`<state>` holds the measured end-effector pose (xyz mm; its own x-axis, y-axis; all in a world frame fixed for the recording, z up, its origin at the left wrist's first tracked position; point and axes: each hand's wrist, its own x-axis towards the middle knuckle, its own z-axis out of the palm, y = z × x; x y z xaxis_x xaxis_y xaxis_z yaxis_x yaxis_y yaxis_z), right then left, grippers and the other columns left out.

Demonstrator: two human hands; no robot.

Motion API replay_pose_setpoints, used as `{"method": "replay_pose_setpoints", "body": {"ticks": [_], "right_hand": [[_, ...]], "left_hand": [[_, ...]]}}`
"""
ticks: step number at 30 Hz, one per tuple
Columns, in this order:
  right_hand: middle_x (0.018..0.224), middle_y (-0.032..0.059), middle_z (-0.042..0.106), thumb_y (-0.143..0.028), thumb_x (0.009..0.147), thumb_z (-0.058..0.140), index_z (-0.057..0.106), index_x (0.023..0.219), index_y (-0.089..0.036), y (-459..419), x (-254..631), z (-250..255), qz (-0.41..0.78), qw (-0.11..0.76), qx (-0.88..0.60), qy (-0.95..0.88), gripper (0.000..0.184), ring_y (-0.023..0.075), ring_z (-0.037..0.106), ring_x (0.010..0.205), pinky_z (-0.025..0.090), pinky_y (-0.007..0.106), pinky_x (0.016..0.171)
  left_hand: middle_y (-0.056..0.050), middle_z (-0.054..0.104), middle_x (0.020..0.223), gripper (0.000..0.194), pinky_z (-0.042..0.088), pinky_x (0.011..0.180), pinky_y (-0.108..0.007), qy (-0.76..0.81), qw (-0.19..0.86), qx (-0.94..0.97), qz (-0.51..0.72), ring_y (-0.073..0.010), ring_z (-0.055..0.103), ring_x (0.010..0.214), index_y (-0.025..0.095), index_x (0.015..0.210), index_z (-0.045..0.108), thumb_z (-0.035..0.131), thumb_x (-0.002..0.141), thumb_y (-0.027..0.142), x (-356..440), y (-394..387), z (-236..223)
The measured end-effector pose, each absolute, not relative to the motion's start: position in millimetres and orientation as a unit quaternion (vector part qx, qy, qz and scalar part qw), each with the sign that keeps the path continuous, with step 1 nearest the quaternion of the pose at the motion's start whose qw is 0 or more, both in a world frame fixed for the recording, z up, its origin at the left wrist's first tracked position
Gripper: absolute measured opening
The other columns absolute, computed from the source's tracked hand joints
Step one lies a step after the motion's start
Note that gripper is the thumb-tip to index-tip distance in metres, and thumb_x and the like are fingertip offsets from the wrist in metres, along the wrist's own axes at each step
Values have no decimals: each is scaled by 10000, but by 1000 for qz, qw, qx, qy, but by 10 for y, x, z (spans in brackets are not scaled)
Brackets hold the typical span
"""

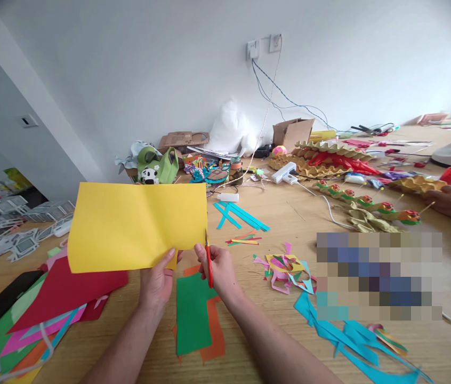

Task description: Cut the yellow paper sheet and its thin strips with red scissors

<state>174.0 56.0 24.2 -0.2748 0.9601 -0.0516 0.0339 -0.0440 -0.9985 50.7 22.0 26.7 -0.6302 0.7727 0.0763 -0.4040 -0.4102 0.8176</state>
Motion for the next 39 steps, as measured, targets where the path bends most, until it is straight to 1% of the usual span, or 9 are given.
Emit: {"method": "replay_pose_setpoints", "body": {"ticks": [2,6,9,13,19,27,32,36,39], "right_hand": [[468,0,525,-692,730,484,511,617,-146,569,1738,221,566,408,-447,-560,558,90,487,358,325,184,349],[492,5,541,-682,728,502,513,638,-145,582,1731,175,566,414,-435,-564,545,99,516,391,349,183,363],[499,11,549,-680,727,505,523,650,-141,584,1723,160,563,405,-435,-574,545,104,524,400,350,182,361],[497,14,552,-685,731,494,528,646,-140,587,1719,168,565,402,-441,-569,552,102,519,388,345,183,354],[491,11,547,-691,735,477,529,637,-139,574,1731,198,569,410,-447,-555,564,94,510,377,346,181,352],[449,5,531,-703,717,486,520,606,-141,579,1726,202,573,406,-455,-547,574,88,484,335,308,173,308],[421,-2,523,-698,715,494,518,595,-142,580,1731,193,585,410,-453,-534,569,82,478,315,308,166,299],[415,-8,521,-687,716,505,517,588,-144,581,1726,197,585,417,-458,-524,558,76,470,305,302,160,294],[416,-8,524,-684,721,504,523,592,-144,581,1725,192,586,420,-462,-517,555,77,471,303,301,161,291]], "left_hand": [[-34,713,919,497,515,567,-278,408,368,219,806,-173,658,712,205,1062,641,759,586,121,510,216,271],[-44,707,942,466,531,575,-292,424,371,194,803,-188,658,746,191,1013,656,766,568,107,501,222,246],[-48,713,915,424,535,580,-299,432,365,189,803,-196,663,740,179,968,672,769,560,113,494,229,223],[-39,717,890,441,534,570,-299,430,355,192,808,-200,666,727,188,978,669,770,554,119,496,230,218],[-47,708,795,407,531,550,-297,438,358,185,804,-200,659,682,153,936,677,776,542,122,507,222,231],[-46,708,810,393,521,546,-288,444,372,186,793,-190,659,669,153,943,670,770,563,128,508,207,230],[-45,707,847,404,513,560,-282,438,381,193,791,-188,662,692,169,970,662,761,581,125,510,200,223],[-39,699,825,419,500,552,-278,421,391,213,790,-180,650,682,182,1008,653,751,604,130,526,190,212],[-33,689,789,395,488,537,-273,419,400,214,787,-163,630,638,177,991,659,748,608,135,549,184,217]]}}
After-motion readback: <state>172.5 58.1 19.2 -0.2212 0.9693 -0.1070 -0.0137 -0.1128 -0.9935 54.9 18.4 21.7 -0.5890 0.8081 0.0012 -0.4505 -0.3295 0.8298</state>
